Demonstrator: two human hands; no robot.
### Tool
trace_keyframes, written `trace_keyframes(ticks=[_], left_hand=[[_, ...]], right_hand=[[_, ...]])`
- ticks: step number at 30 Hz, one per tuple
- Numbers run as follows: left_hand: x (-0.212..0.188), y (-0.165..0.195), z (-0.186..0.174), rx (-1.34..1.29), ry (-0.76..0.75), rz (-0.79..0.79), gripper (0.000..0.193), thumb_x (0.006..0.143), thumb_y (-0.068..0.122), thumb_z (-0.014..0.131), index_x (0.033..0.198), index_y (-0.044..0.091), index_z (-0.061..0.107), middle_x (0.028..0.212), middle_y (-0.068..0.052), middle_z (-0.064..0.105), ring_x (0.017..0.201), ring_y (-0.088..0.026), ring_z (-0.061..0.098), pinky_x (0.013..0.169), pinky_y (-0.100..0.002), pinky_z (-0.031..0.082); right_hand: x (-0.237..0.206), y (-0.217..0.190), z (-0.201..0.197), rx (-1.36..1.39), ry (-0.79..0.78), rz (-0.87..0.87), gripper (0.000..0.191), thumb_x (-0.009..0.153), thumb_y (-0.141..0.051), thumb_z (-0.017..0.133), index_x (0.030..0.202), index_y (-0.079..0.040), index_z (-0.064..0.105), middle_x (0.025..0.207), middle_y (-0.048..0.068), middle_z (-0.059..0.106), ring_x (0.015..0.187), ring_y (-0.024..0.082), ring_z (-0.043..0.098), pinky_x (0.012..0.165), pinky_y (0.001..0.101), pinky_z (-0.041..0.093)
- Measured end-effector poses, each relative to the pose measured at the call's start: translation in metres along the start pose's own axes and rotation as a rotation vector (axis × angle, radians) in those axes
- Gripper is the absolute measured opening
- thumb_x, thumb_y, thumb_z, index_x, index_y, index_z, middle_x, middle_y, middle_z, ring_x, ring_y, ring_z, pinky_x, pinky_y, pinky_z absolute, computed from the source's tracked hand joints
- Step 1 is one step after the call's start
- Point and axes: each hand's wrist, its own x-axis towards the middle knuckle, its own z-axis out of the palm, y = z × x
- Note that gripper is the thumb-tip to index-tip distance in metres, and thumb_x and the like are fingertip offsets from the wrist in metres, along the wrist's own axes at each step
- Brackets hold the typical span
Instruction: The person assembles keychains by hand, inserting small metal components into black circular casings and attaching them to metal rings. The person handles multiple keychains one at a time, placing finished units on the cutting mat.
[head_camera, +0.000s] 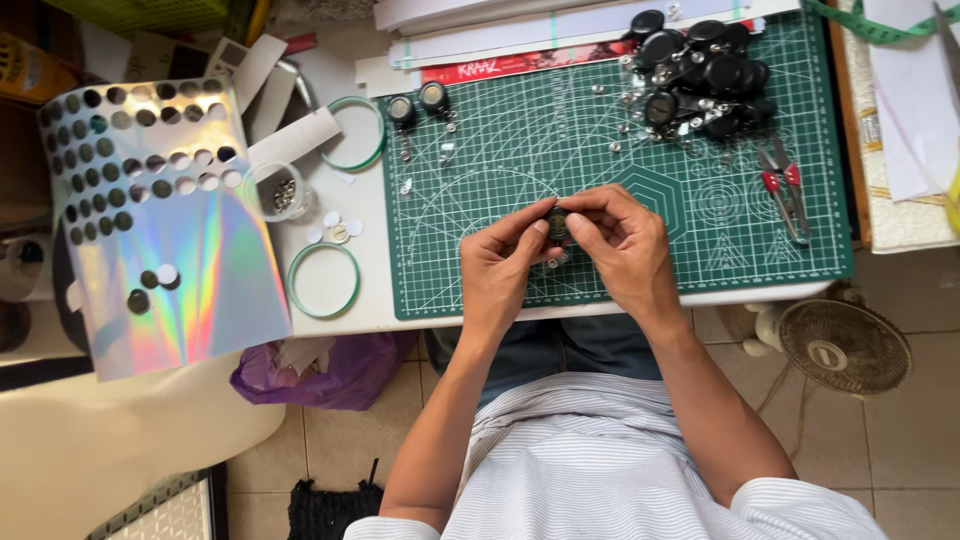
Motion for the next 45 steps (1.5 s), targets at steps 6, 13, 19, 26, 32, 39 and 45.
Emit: trace_keyframes(ticks=[6,13,19,26,32,39,45], left_hand=[[0.000,0.003,0.005,-0.006,0.019,0.018,0.022,0.101,0.004,0.067,0.121,-0.003,0.073,0.103,-0.012,0.076,0.089,-0.012,0.074,0.078,-0.025,0.065],[-0.004,0.002,0.003,0.084,0.045,-0.012,0.024,0.099,0.005,0.068,0.121,-0.003,0.073,0.104,-0.010,0.078,0.081,-0.011,0.073,0.073,-0.023,0.063],[0.001,0.006,0.007,0.122,0.044,0.024,0.022,0.100,0.004,0.067,0.120,-0.002,0.074,0.101,-0.012,0.078,0.082,-0.011,0.073,0.072,-0.023,0.064],[0.002,0.006,0.008,0.081,0.040,0.038,0.021,0.100,0.006,0.067,0.118,-0.002,0.075,0.100,-0.013,0.078,0.083,-0.012,0.075,0.073,-0.023,0.065],[0.002,0.007,0.009,0.009,0.036,0.031,0.021,0.099,0.008,0.070,0.117,-0.003,0.075,0.100,-0.013,0.077,0.088,-0.013,0.075,0.075,-0.024,0.065],[0.002,0.001,0.010,0.035,0.049,0.031,0.023,0.100,0.008,0.069,0.119,-0.003,0.074,0.102,-0.012,0.077,0.090,-0.014,0.075,0.076,-0.024,0.065],[0.006,-0.006,0.009,-0.045,0.042,0.033,0.024,0.102,0.004,0.064,0.124,-0.004,0.071,0.109,-0.014,0.076,0.094,-0.015,0.074,0.081,-0.025,0.065]], right_hand=[[0.004,0.000,0.001,0.050,-0.020,0.011,0.011,0.099,-0.003,0.066,0.110,-0.001,0.069,0.102,0.003,0.070,0.091,0.007,0.070,0.080,0.0208,0.059],[-0.002,0.007,-0.001,-0.034,0.034,0.025,0.006,0.100,-0.003,0.070,0.104,0.000,0.069,0.093,0.003,0.073,0.084,0.006,0.068,0.074,0.0204,0.057],[0.007,0.006,0.003,0.031,0.008,-0.010,0.009,0.097,-0.007,0.070,0.104,-0.001,0.068,0.095,0.003,0.073,0.087,0.006,0.071,0.078,0.0206,0.059],[0.006,0.003,0.002,-0.085,0.010,-0.020,0.011,0.101,-0.012,0.070,0.103,-0.001,0.071,0.095,0.001,0.068,0.085,0.007,0.069,0.073,0.0209,0.057],[0.004,-0.001,0.000,-0.085,0.014,0.013,0.011,0.102,-0.011,0.069,0.106,-0.001,0.073,0.097,0.000,0.066,0.084,0.006,0.066,0.070,0.0198,0.053],[0.006,0.001,-0.002,-0.045,-0.003,-0.008,0.011,0.102,-0.009,0.070,0.108,-0.001,0.073,0.099,0.000,0.065,0.086,0.006,0.067,0.073,0.0193,0.055],[0.007,-0.001,-0.002,-0.055,-0.011,-0.013,0.018,0.098,-0.003,0.070,0.115,0.000,0.073,0.110,0.003,0.068,0.096,0.009,0.070,0.082,0.0208,0.058]])
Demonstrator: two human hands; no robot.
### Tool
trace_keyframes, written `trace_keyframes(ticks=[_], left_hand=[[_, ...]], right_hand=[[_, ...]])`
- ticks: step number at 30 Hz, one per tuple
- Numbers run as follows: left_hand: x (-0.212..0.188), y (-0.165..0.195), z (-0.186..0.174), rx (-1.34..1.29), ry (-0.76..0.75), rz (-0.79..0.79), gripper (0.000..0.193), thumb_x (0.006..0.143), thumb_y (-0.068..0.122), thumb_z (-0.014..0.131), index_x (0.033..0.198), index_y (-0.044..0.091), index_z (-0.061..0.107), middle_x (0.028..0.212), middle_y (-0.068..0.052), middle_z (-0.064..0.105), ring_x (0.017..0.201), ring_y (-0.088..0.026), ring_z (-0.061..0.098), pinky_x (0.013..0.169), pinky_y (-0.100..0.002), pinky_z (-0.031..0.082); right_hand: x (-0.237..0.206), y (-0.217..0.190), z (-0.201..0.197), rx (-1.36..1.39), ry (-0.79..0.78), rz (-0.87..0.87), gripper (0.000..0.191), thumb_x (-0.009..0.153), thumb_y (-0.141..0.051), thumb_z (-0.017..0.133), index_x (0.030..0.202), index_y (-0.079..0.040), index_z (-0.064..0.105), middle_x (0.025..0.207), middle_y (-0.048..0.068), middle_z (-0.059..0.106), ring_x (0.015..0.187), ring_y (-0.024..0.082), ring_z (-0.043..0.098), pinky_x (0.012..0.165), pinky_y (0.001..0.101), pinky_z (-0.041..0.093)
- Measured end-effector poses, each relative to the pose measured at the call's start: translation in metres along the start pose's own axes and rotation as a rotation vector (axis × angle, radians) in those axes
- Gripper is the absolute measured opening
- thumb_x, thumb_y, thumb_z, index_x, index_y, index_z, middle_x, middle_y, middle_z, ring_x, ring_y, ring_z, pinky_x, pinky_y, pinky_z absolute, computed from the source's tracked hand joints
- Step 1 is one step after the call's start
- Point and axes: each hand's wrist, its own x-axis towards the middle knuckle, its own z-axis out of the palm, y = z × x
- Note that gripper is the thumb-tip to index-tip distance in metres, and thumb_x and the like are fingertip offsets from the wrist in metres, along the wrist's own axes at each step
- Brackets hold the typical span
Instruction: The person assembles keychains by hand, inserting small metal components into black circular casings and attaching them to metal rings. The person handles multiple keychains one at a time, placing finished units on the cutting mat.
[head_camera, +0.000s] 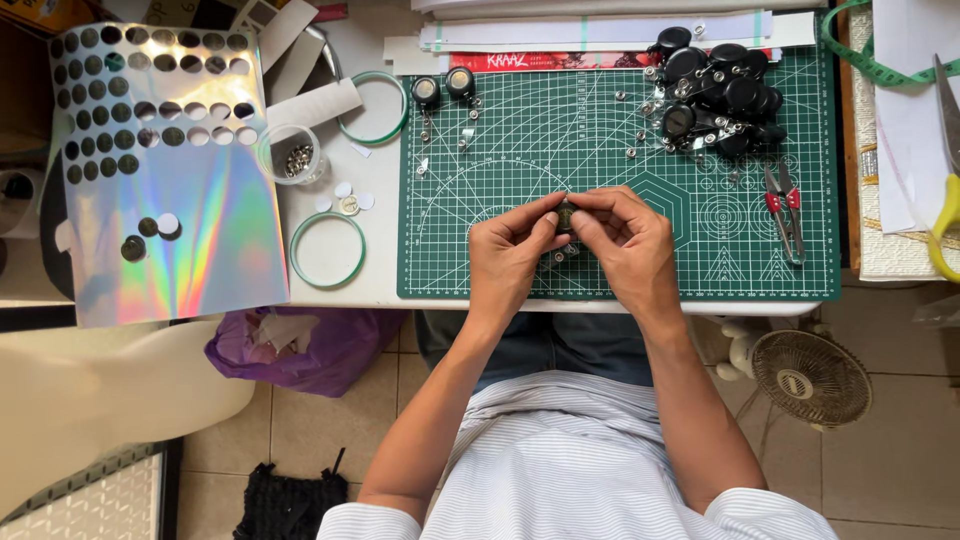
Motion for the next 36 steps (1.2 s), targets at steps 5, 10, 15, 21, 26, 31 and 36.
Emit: trace_keyframes(ticks=[5,10,15,21,26,31,36], left_hand=[[0.000,0.000,0.001,0.030,-0.021,0.023,0.026,0.101,0.002,0.063,0.126,-0.004,0.069,0.113,-0.014,0.075,0.099,-0.015,0.074,0.086,-0.026,0.065],[0.000,0.005,0.003,0.057,-0.023,0.013,0.028,0.100,0.000,0.064,0.127,-0.004,0.069,0.112,-0.015,0.076,0.097,-0.015,0.075,0.086,-0.025,0.065],[-0.003,0.009,0.004,0.078,-0.042,0.012,0.033,0.096,-0.002,0.068,0.129,-0.003,0.069,0.111,-0.014,0.077,0.095,-0.014,0.075,0.086,-0.024,0.063],[-0.004,0.013,0.007,0.110,-0.039,0.018,0.033,0.096,-0.001,0.069,0.129,-0.001,0.069,0.109,-0.013,0.078,0.093,-0.013,0.075,0.083,-0.023,0.064],[-0.006,0.015,0.009,0.157,-0.013,0.001,0.035,0.093,0.001,0.075,0.128,0.000,0.071,0.100,-0.012,0.079,0.086,-0.011,0.075,0.076,-0.021,0.062],[-0.007,0.015,0.010,0.130,-0.021,0.007,0.034,0.093,0.002,0.074,0.127,0.002,0.071,0.100,-0.008,0.078,0.085,-0.008,0.073,0.076,-0.020,0.062],[-0.006,0.014,0.008,0.147,-0.021,-0.011,0.029,0.097,0.003,0.071,0.126,0.003,0.072,0.101,-0.009,0.079,0.086,-0.010,0.075,0.077,-0.021,0.063]], right_hand=[[0.002,-0.001,-0.002,0.006,-0.022,0.001,0.023,0.095,0.002,0.071,0.118,0.000,0.072,0.115,0.004,0.067,0.100,0.011,0.072,0.087,0.0221,0.061],[0.001,0.001,-0.003,0.046,-0.018,0.008,0.024,0.095,0.004,0.070,0.119,0.002,0.071,0.117,0.005,0.067,0.102,0.012,0.072,0.089,0.0229,0.061],[0.000,0.002,-0.005,0.057,-0.037,-0.013,0.028,0.093,0.006,0.071,0.121,0.002,0.069,0.118,0.005,0.065,0.103,0.012,0.070,0.091,0.0233,0.061],[0.001,0.004,-0.007,0.090,-0.037,0.016,0.026,0.095,0.007,0.068,0.120,0.002,0.069,0.118,0.005,0.065,0.102,0.011,0.070,0.091,0.0223,0.060],[0.000,0.005,-0.008,0.073,-0.019,0.022,0.022,0.097,0.005,0.066,0.117,0.001,0.071,0.114,0.003,0.066,0.093,0.006,0.065,0.080,0.0178,0.055],[-0.001,0.006,-0.008,0.073,-0.005,0.006,0.016,0.099,0.002,0.066,0.113,0.001,0.073,0.108,0.001,0.067,0.087,0.002,0.063,0.072,0.0155,0.050],[-0.001,0.006,-0.007,0.026,0.019,0.015,0.014,0.100,0.001,0.067,0.113,0.001,0.073,0.103,0.002,0.068,0.083,0.004,0.064,0.070,0.0165,0.051]])
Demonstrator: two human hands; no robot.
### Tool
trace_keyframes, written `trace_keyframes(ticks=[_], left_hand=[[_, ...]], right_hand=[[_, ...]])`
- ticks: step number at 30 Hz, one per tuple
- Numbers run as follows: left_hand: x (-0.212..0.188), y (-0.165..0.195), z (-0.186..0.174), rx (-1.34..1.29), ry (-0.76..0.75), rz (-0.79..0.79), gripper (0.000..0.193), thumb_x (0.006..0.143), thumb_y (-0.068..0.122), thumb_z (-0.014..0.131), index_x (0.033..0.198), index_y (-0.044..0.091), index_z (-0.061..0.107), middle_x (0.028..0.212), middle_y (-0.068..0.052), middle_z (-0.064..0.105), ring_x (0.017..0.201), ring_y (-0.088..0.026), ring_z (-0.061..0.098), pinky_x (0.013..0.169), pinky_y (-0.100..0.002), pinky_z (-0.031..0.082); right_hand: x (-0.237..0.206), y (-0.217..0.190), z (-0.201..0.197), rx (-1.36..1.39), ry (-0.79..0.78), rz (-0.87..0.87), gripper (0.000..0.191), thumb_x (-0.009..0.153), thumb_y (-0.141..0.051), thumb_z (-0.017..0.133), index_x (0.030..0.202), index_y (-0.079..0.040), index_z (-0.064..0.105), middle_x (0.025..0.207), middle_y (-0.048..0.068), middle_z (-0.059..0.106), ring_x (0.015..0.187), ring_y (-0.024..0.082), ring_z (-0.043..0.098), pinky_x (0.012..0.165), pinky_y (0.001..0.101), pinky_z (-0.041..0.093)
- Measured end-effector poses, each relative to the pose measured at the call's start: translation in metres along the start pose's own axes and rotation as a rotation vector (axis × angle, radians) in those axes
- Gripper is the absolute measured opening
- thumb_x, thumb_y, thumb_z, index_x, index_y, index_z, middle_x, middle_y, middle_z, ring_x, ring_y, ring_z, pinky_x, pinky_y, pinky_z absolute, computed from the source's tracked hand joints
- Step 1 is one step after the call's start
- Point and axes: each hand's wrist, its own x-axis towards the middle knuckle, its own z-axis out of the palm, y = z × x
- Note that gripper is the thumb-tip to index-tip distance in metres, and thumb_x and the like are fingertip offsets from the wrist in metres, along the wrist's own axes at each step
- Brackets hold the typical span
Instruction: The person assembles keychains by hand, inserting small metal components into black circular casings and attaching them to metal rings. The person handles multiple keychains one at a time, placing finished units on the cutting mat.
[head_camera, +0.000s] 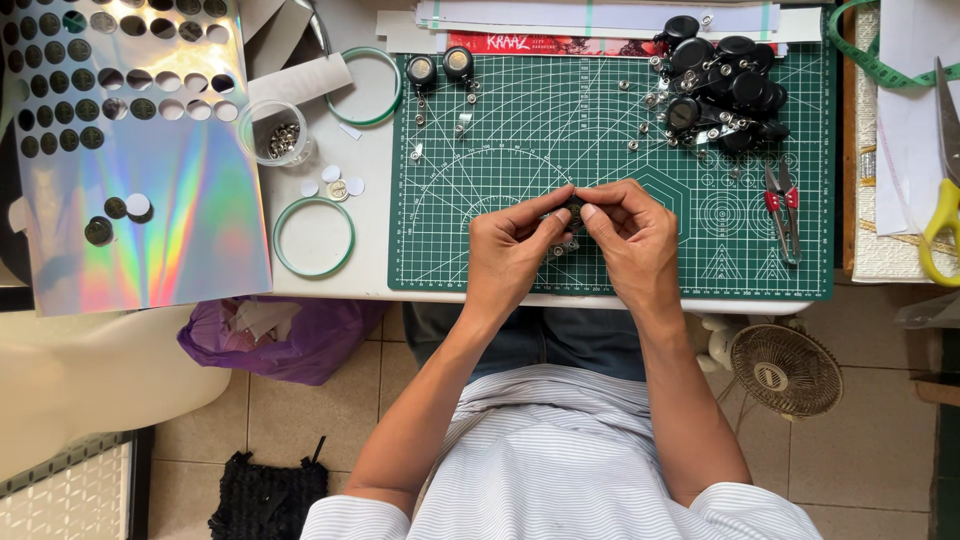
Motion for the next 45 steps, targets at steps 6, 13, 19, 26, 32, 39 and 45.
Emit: trace_keyframes(ticks=[6,13,19,26,32,39,45], left_hand=[[0.000,-0.004,0.000,-0.012,-0.014,0.008,0.026,0.099,0.004,0.068,0.124,0.001,0.073,0.104,-0.011,0.079,0.086,-0.011,0.075,0.078,-0.021,0.063],[0.002,-0.010,0.002,-0.034,0.018,0.052,0.022,0.098,0.007,0.070,0.119,0.000,0.074,0.104,-0.009,0.078,0.086,-0.011,0.075,0.076,-0.021,0.064],[0.003,-0.016,0.000,-0.046,0.052,0.044,0.024,0.100,0.008,0.070,0.122,-0.001,0.073,0.104,-0.011,0.078,0.085,-0.011,0.074,0.075,-0.021,0.062],[0.015,0.017,-0.033,-0.170,0.120,0.118,0.031,0.099,0.007,0.067,0.130,0.001,0.069,0.116,-0.010,0.075,0.089,-0.012,0.074,0.077,-0.023,0.060],[0.018,0.078,-0.045,0.189,0.275,0.495,0.048,0.094,-0.002,0.075,0.140,0.001,0.063,0.126,-0.009,0.073,0.097,-0.010,0.070,0.086,-0.023,0.061],[0.033,0.141,-0.023,0.588,0.486,0.855,0.043,0.091,0.006,0.081,0.130,0.009,0.065,0.117,-0.003,0.076,0.098,-0.014,0.077,0.080,-0.026,0.061],[0.045,0.170,0.003,0.840,0.636,1.192,0.042,0.087,0.008,0.084,0.124,0.015,0.067,0.115,-0.001,0.073,0.113,-0.022,0.069,0.096,-0.034,0.055]], right_hand=[[-0.001,0.003,0.000,0.032,0.015,0.014,0.009,0.100,-0.001,0.070,0.108,0.001,0.072,0.101,0.002,0.068,0.091,0.007,0.069,0.079,0.0188,0.057],[-0.002,0.001,0.002,0.013,0.001,-0.058,0.010,0.101,-0.002,0.070,0.110,0.002,0.072,0.104,0.003,0.066,0.092,0.008,0.066,0.081,0.0198,0.054],[-0.003,-0.003,0.006,-0.173,0.031,-0.137,0.016,0.100,-0.008,0.073,0.114,-0.001,0.075,0.105,0.007,0.070,0.087,0.011,0.066,0.073,0.0220,0.053],[0.002,-0.007,0.012,-0.091,-0.069,-0.002,0.029,0.102,-0.017,0.061,0.129,-0.007,0.068,0.106,0.009,0.078,0.094,0.015,0.076,0.080,0.0256,0.062],[0.005,-0.003,0.017,-0.134,-0.089,-0.049,0.024,0.101,-0.016,0.063,0.121,-0.005,0.072,0.104,0.009,0.078,0.092,0.016,0.077,0.082,0.0278,0.063],[0.011,0.005,0.018,-0.173,-0.093,-0.069,0.025,0.099,-0.017,0.064,0.120,-0.006,0.074,0.099,0.008,0.079,0.089,0.014,0.077,0.079,0.0274,0.062],[0.013,0.008,0.018,-0.178,-0.088,-0.046,0.026,0.098,-0.018,0.064,0.118,-0.006,0.075,0.096,0.008,0.080,0.085,0.014,0.077,0.078,0.0273,0.062]])
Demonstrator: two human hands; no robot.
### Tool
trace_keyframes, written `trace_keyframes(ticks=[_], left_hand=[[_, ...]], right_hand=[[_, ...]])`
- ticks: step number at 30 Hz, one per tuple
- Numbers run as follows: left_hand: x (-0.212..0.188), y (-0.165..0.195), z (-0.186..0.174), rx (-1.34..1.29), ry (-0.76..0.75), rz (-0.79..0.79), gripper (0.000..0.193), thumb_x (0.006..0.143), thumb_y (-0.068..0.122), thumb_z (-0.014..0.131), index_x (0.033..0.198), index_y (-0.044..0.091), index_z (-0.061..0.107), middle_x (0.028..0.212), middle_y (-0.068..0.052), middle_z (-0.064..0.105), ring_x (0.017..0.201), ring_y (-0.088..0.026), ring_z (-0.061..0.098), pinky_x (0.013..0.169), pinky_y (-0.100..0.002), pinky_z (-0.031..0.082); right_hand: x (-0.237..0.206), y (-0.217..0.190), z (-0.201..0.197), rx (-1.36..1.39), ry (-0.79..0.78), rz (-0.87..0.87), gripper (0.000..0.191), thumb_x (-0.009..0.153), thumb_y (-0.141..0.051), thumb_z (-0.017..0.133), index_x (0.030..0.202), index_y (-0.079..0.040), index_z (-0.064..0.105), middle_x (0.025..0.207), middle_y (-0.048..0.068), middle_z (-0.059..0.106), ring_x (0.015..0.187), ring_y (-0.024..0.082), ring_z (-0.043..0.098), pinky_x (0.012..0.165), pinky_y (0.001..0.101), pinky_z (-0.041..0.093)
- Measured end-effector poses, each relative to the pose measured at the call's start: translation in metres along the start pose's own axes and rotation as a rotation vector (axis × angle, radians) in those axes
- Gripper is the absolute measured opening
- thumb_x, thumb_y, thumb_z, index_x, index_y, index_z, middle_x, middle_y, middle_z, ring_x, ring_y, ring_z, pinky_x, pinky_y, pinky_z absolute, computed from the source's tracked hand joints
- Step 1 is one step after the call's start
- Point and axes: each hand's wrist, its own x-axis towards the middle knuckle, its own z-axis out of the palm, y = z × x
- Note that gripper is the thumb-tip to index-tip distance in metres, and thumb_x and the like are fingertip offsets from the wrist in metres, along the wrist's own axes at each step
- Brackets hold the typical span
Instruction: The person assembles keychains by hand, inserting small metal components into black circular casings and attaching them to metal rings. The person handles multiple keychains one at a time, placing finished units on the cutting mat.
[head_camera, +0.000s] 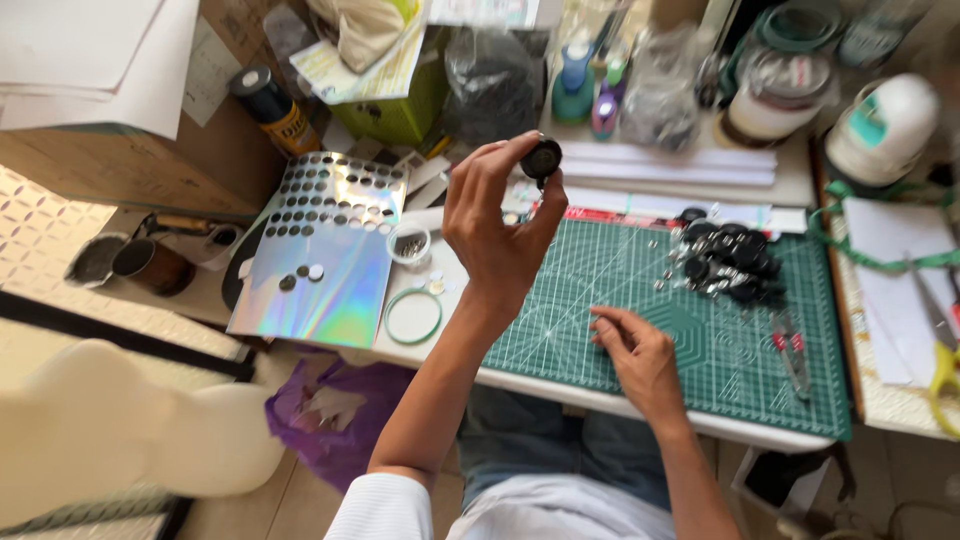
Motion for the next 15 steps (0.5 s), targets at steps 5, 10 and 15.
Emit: trace_keyframes(ticks=[5,10,15], left_hand=[[0.014,0.011,0.014,0.025,0.002,0.012,0.041,0.083,0.013,0.085,0.120,0.015,0.069,0.110,0.000,0.073,0.123,-0.025,0.064,0.107,-0.042,0.048],[0.007,0.014,0.031,-0.265,-0.074,-0.220,0.042,0.086,0.014,0.083,0.126,0.015,0.071,0.126,-0.009,0.069,0.120,-0.019,0.067,0.108,-0.037,0.051],[-0.002,0.008,0.047,-0.615,-0.173,-0.431,0.042,0.090,0.014,0.080,0.131,0.012,0.070,0.123,-0.008,0.072,0.119,-0.017,0.067,0.109,-0.033,0.052]], right_hand=[[0.003,-0.001,-0.001,-0.003,-0.008,-0.001,0.026,0.098,-0.019,0.063,0.117,-0.008,0.075,0.096,0.007,0.081,0.086,0.013,0.078,0.079,0.0271,0.063],[0.002,0.000,-0.001,-0.034,-0.010,0.023,0.026,0.097,-0.021,0.063,0.117,-0.008,0.076,0.095,0.007,0.081,0.085,0.013,0.078,0.079,0.0283,0.063],[0.002,0.000,-0.003,-0.034,-0.010,0.030,0.028,0.097,-0.023,0.063,0.118,-0.009,0.075,0.095,0.007,0.081,0.086,0.014,0.078,0.080,0.0288,0.063]])
